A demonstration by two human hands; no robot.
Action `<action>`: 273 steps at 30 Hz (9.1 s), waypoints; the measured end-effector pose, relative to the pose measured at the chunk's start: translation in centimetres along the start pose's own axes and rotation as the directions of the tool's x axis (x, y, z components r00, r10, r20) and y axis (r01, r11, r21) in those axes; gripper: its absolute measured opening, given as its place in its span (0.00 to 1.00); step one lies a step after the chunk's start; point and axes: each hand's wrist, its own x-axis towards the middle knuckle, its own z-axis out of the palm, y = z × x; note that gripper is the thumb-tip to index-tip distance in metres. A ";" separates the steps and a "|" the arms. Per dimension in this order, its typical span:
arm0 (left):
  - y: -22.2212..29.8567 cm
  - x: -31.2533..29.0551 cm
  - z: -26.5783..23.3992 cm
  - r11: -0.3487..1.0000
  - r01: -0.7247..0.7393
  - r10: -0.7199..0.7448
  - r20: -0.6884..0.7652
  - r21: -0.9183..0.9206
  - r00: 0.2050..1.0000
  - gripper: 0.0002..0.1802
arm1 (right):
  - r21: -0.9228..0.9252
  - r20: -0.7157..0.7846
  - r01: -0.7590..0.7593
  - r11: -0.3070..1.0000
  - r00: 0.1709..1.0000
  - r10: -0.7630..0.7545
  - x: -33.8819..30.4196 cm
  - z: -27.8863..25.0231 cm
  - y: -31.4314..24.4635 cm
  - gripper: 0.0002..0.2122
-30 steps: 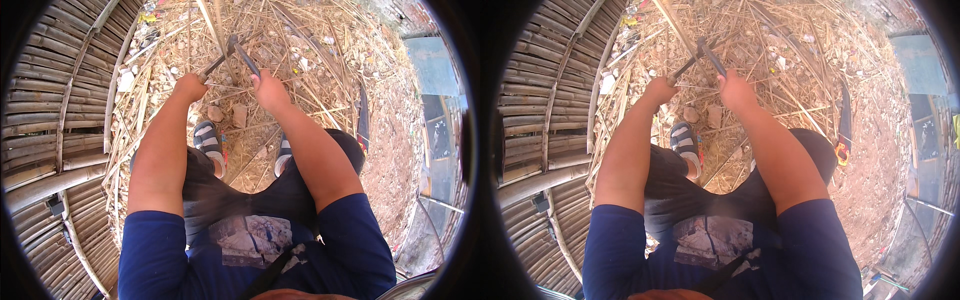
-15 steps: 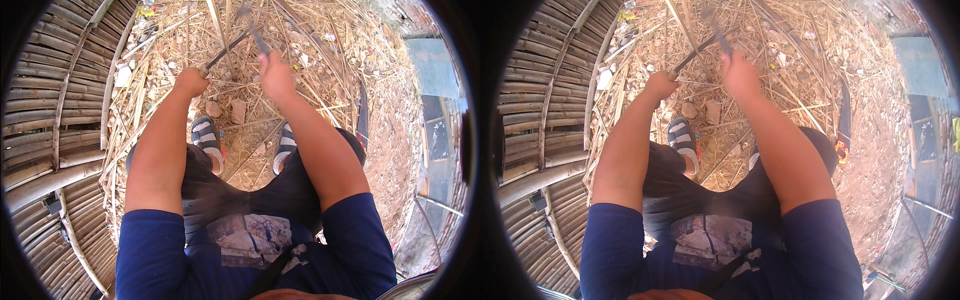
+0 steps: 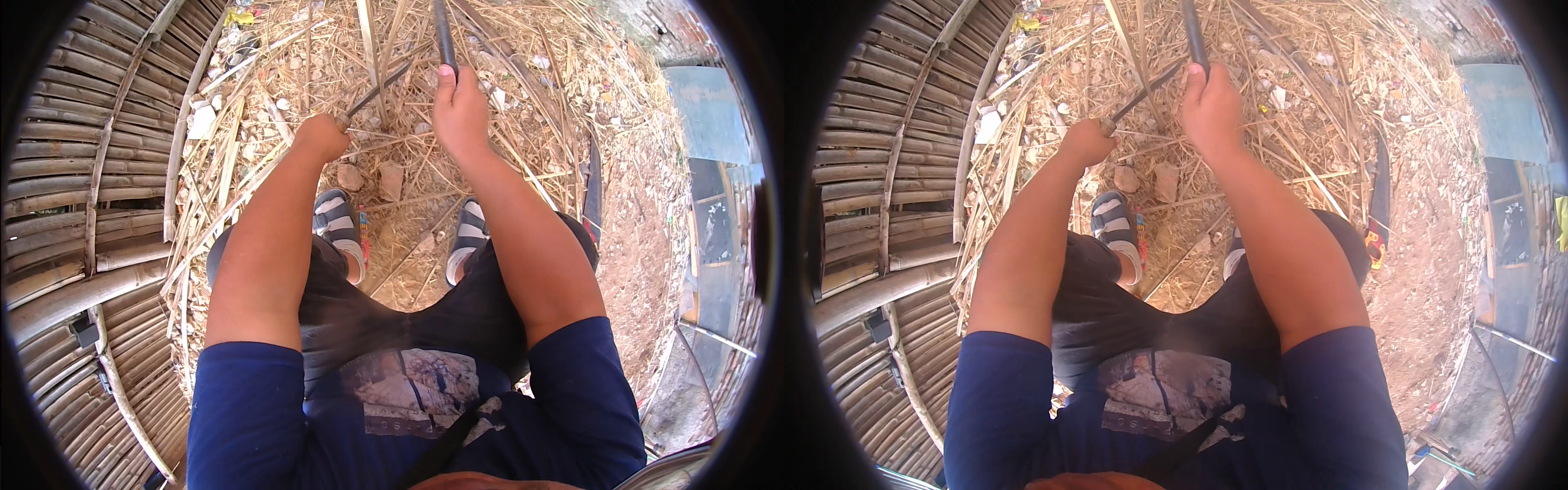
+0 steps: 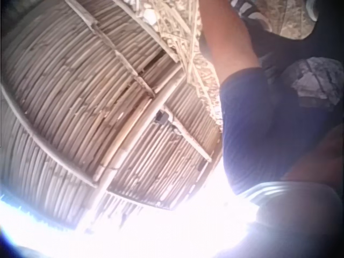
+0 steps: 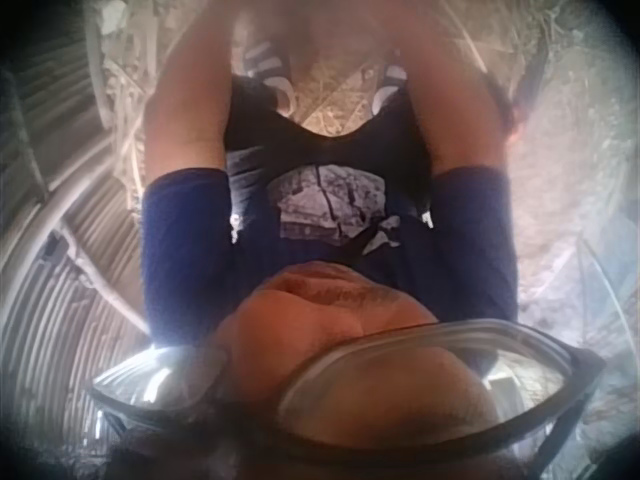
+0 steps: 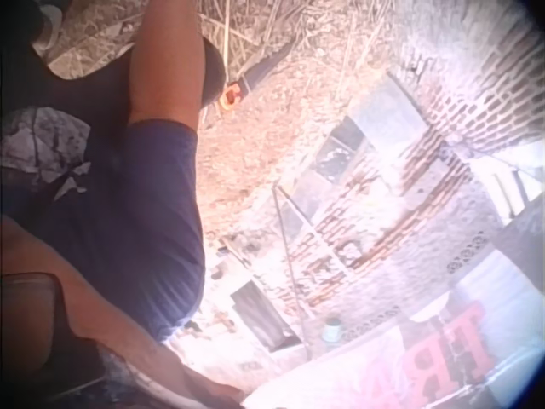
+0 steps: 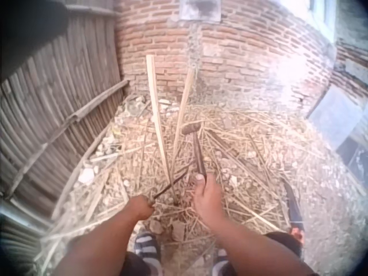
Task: The person sharpens the ends of bamboo strips using a knife.
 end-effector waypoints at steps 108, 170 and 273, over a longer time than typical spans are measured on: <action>0.0 3.4 4.7 0.989 -0.022 -0.008 0.197 0.149 0.980 0.26 | -0.144 0.116 -0.247 0.958 0.957 0.265 1.0 3.7 5.9 0.23; 7.0 -11.2 -9.6 0.816 0.092 -0.012 0.142 -0.571 0.990 0.19 | -0.467 0.007 -0.747 0.473 0.532 0.847 -37.2 -24.1 34.0 0.32; -12.2 -42.8 -1.1 0.988 0.146 -0.094 -0.536 0.054 0.839 0.20 | -0.402 0.708 0.637 0.657 0.672 -0.218 -20.5 -16.9 -15.2 0.18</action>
